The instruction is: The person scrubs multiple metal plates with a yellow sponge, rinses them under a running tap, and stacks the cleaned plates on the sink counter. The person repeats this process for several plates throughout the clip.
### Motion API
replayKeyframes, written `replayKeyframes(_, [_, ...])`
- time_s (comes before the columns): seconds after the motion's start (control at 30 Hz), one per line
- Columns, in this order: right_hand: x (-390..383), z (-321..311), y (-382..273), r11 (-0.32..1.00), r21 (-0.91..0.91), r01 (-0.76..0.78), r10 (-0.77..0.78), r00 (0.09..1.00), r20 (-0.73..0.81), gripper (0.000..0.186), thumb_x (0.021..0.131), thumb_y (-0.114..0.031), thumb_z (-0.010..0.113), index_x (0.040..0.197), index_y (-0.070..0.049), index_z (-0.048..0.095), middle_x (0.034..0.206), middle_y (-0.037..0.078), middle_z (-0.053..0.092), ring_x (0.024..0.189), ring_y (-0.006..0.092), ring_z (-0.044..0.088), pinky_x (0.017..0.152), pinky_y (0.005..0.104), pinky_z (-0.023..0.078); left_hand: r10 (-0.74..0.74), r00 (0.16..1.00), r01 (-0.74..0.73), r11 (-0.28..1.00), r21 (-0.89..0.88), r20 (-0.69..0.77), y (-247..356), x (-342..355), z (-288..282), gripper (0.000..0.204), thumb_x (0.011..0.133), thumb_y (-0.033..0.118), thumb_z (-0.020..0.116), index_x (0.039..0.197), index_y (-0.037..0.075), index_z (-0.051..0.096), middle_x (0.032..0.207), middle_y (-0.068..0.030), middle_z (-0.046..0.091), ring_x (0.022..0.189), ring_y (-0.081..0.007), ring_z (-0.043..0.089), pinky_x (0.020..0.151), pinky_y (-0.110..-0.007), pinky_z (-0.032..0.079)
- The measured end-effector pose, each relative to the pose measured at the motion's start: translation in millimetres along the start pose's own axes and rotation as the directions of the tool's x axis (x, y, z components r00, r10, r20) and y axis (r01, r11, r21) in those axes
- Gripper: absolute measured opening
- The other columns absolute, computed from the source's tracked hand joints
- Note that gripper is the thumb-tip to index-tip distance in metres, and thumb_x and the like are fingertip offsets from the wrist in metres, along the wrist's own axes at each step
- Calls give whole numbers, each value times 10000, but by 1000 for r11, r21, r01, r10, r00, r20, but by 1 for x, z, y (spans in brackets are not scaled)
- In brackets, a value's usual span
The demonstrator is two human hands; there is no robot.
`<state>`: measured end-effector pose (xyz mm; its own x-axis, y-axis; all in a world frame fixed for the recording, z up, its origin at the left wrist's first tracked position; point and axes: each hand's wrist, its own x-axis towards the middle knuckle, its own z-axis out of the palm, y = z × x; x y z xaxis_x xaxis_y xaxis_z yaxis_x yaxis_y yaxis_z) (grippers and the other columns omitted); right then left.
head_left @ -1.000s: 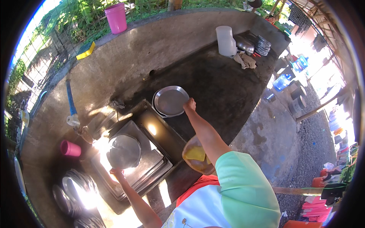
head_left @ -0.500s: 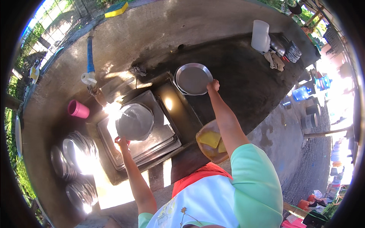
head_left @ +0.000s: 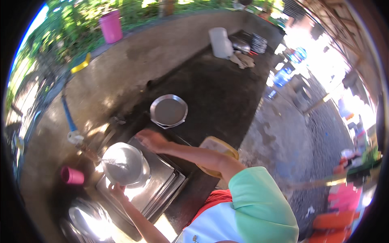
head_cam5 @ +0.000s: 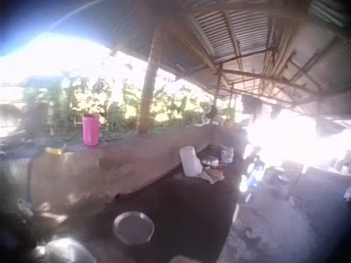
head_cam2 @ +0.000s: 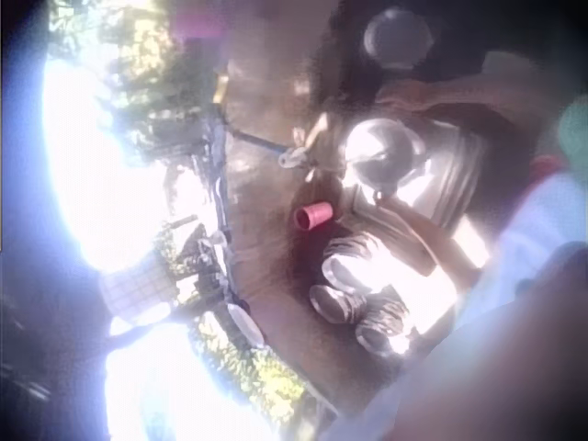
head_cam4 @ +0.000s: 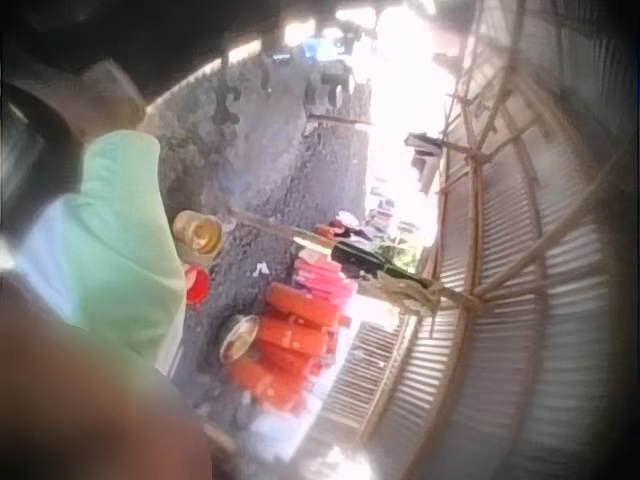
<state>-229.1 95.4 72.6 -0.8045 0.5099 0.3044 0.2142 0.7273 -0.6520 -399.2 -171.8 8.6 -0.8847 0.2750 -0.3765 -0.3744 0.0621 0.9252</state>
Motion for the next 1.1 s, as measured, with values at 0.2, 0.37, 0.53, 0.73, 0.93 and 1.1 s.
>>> replayKeyframes(0.2, [17, 110, -87, 905, -421, -54, 116, 986, 123, 528, 820, -379, 477, 1253, -77, 455, 1418, 126, 249, 1329, 336, 161, 1060, 511, 116, 98, 915, -82, 995, -58, 392, 42, -8, 8, 455, 786, 102, 587, 1183, 61, 371, 1000, -137, 526, 788, -225, 560, 583, -299, 531])
replayKeyframes(0.37, [16, 148, -112, 877, -299, -376, 379, 924, -53, 532, 801, -379, 489, 1249, -93, 467, 1429, 125, 216, 1338, 324, 151, 1081, 482, 96, -17, 914, -73, 976, 204, 405, 71, -13, -16, 501, 798, 123, 554, 1243, 64, 332, 1102, -172, 479, 770, -233, 545, 604, -314, 519])
replayKeyframes(0.53, [22, 142, -135, 964, -222, -145, 165, 984, 74, 603, 779, -415, 498, 1295, -113, 417, 1427, 152, 216, 1344, 328, 121, 1082, 517, 51, 28, 860, -7, 999, -44, 509, 39, 23, -31, 570, 787, 115, 553, 1294, 60, 297, 1140, -198, 454, 922, -270, 513, 770, -392, 503])
replayKeyframes(0.73, [78, 107, -125, 667, -640, -381, 259, 924, -281, 335, 782, -245, 549, 1093, -126, 575, 1153, 107, 503, 1057, 266, 507, 824, 455, 423, -11, 767, 298, 892, -341, 642, -7, 51, -26, 544, 794, 110, 610, 1266, 36, 349, 1256, -161, 433, 1074, -304, 498, 915, -431, 438])
replayKeyframes(0.93, [79, 73, -144, 793, -585, 172, -315, 937, -152, 92, 772, -179, 559, 701, -135, 598, 611, -5, 584, 642, 214, 626, 471, 340, 467, -372, 501, 832, 457, -315, 782, -3, 73, 24, 501, 844, 181, 574, 1274, 10, 381, 1205, -176, 497, 1120, -304, 459, 944, -485, 387])
replayKeyframes(1.1, [-7, 72, -169, 782, -404, 474, -438, 880, 184, 348, 793, -376, 520, 1058, -155, 568, 1120, 48, 561, 1051, 243, 531, 834, 409, 448, 102, 709, -26, 993, -118, 697, 31, 103, 14, 520, 871, 319, 502, 1275, 7, 400, 1237, -152, 478, 1110, -258, 465, 944, -480, 372])
